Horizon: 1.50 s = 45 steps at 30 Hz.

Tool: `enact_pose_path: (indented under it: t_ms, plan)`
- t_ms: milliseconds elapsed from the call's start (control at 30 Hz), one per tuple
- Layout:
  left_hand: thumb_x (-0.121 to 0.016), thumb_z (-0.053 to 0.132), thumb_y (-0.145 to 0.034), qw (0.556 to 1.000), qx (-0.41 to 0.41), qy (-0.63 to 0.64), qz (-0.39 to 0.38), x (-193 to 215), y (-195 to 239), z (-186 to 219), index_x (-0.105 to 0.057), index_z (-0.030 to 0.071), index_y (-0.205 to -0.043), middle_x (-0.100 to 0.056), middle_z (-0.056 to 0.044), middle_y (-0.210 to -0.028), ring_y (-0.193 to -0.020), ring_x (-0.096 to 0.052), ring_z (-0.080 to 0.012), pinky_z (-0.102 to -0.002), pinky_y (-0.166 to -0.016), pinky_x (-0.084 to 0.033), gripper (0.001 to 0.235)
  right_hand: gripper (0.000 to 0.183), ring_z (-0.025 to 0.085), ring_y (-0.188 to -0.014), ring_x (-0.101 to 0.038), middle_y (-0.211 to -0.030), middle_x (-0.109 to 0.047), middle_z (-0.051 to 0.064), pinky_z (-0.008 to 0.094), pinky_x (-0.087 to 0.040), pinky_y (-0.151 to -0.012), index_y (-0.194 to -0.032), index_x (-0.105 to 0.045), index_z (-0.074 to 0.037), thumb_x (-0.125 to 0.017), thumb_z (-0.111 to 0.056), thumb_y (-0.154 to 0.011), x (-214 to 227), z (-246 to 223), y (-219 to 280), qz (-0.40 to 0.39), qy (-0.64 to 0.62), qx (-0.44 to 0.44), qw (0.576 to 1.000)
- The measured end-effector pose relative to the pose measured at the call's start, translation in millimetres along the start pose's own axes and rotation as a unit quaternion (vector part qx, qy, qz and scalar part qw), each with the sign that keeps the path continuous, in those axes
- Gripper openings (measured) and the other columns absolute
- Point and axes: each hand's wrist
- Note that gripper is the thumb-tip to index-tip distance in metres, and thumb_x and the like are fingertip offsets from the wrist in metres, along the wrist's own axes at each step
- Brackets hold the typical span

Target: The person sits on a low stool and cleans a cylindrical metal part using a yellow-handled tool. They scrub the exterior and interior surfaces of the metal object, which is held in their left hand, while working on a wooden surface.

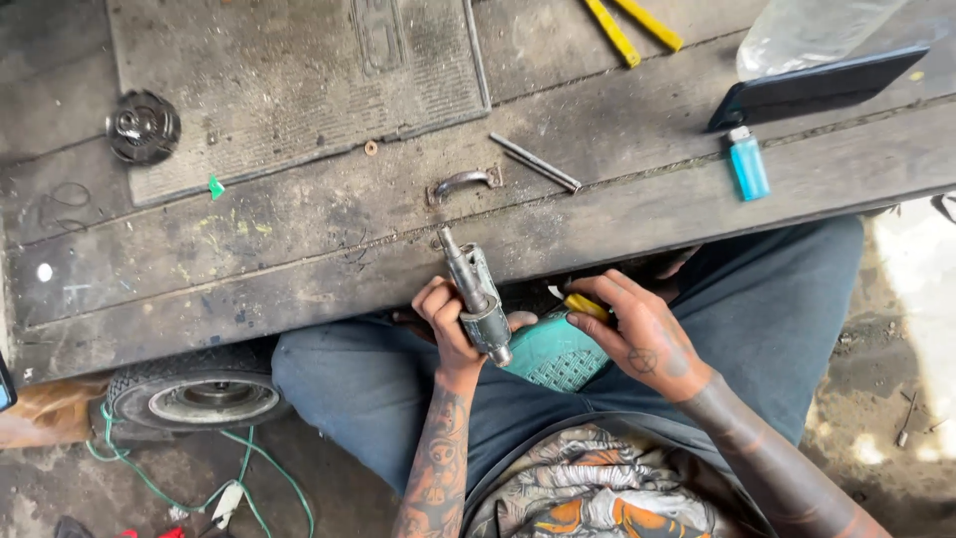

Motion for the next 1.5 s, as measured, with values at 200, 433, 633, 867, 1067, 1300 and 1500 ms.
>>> enact_pose_path:
  t_ms: [200, 433, 633, 867, 1067, 1300, 1500]
  plan:
    - [-0.079, 0.014, -0.090, 0.993, -0.076, -0.026, -0.089, -27.5, 4.7, -36.4, -0.048, 0.004, -0.112, -0.045, -0.019, -0.123, -0.108, -0.044, -0.0404, -0.051, -0.094, -0.039, 0.040, 0.030, 0.047, -0.074, -0.067, -0.084, -0.061, 0.018, 0.053, -0.057, -0.062, -0.124, -0.065, -0.005, -0.069, -0.021, -0.100, 1.3, 12.0, -1.3, 0.014, -0.034, 0.010, 0.999]
    - [-0.081, 0.010, -0.084, 0.989, 0.011, -0.002, -0.146, -9.0, -13.5, -17.4, -0.039, 0.007, -0.112, -0.043, -0.021, -0.135, -0.118, -0.047, -0.0430, -0.054, -0.097, -0.049, 0.051, 0.030, 0.044, -0.076, -0.066, -0.086, -0.058, 0.014, 0.051, -0.055, -0.060, -0.123, -0.066, -0.013, -0.073, -0.025, -0.096, 2.6, 20.1, -25.5, 0.034, -0.007, 0.027, 0.999]
    - [-0.073, -0.002, -0.086, 0.978, -0.007, 0.005, -0.208, 9.5, -17.1, -22.4, -0.044, 0.005, -0.110, -0.045, -0.022, -0.146, -0.121, -0.054, -0.0439, -0.052, -0.096, -0.051, 0.038, 0.034, 0.048, -0.084, -0.066, -0.093, -0.060, 0.013, 0.059, -0.056, -0.067, -0.125, -0.064, -0.018, -0.072, -0.030, -0.094, -22.3, 35.7, -53.2, -0.007, 0.032, 0.046, 0.998]
    - [-0.041, -0.015, -0.087, 0.940, 0.082, 0.080, -0.322, 38.9, -55.6, -12.8, -0.057, 0.001, -0.115, -0.048, -0.021, -0.150, -0.128, -0.054, -0.0446, -0.054, -0.102, -0.048, 0.036, 0.031, 0.040, -0.087, -0.068, -0.096, -0.061, 0.004, 0.055, -0.058, -0.070, -0.124, -0.065, -0.027, -0.069, -0.037, -0.095, -56.5, 51.3, -70.2, 0.023, 0.042, 0.054, 0.997]
    - [-0.042, 0.031, -0.095, 0.886, 0.242, 0.144, -0.369, 31.9, -81.2, -8.2, -0.061, 0.005, -0.127, -0.052, -0.013, -0.143, -0.125, -0.055, -0.0355, -0.048, -0.108, -0.041, 0.046, 0.026, 0.035, -0.087, -0.071, -0.095, -0.063, 0.001, 0.050, -0.060, -0.070, -0.121, -0.067, -0.027, -0.068, -0.033, -0.096, -63.8, 46.5, -69.2, 0.025, 0.076, 0.064, 0.995]
    - [-0.076, 0.067, -0.074, 0.918, 0.186, 0.080, -0.342, 6.5, -68.2, 2.8, -0.052, -0.001, -0.139, -0.045, -0.020, -0.143, -0.132, -0.045, -0.0397, -0.050, -0.115, -0.034, 0.098, 0.019, 0.036, -0.084, -0.071, -0.090, -0.066, 0.002, 0.052, -0.060, -0.066, -0.113, -0.070, -0.025, -0.068, -0.028, -0.094, -62.4, 48.6, -72.6, 0.005, 0.078, 0.045, 0.996]
    - [-0.068, 0.071, -0.075, 0.944, 0.160, 0.063, -0.281, -1.5, -54.6, -4.2, -0.052, 0.000, -0.136, -0.047, -0.018, -0.139, -0.129, -0.049, -0.0365, -0.048, -0.112, -0.039, 0.095, 0.016, 0.032, -0.082, -0.072, -0.087, -0.064, 0.002, 0.047, -0.059, -0.064, -0.111, -0.069, -0.024, -0.066, -0.030, -0.096, -60.3, 45.9, -72.5, 0.029, 0.097, 0.100, 0.990]
Point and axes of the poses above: each hand's wrist, its own y-axis away from the middle knuckle, its own x-axis out of the back of the hand, z = x × y
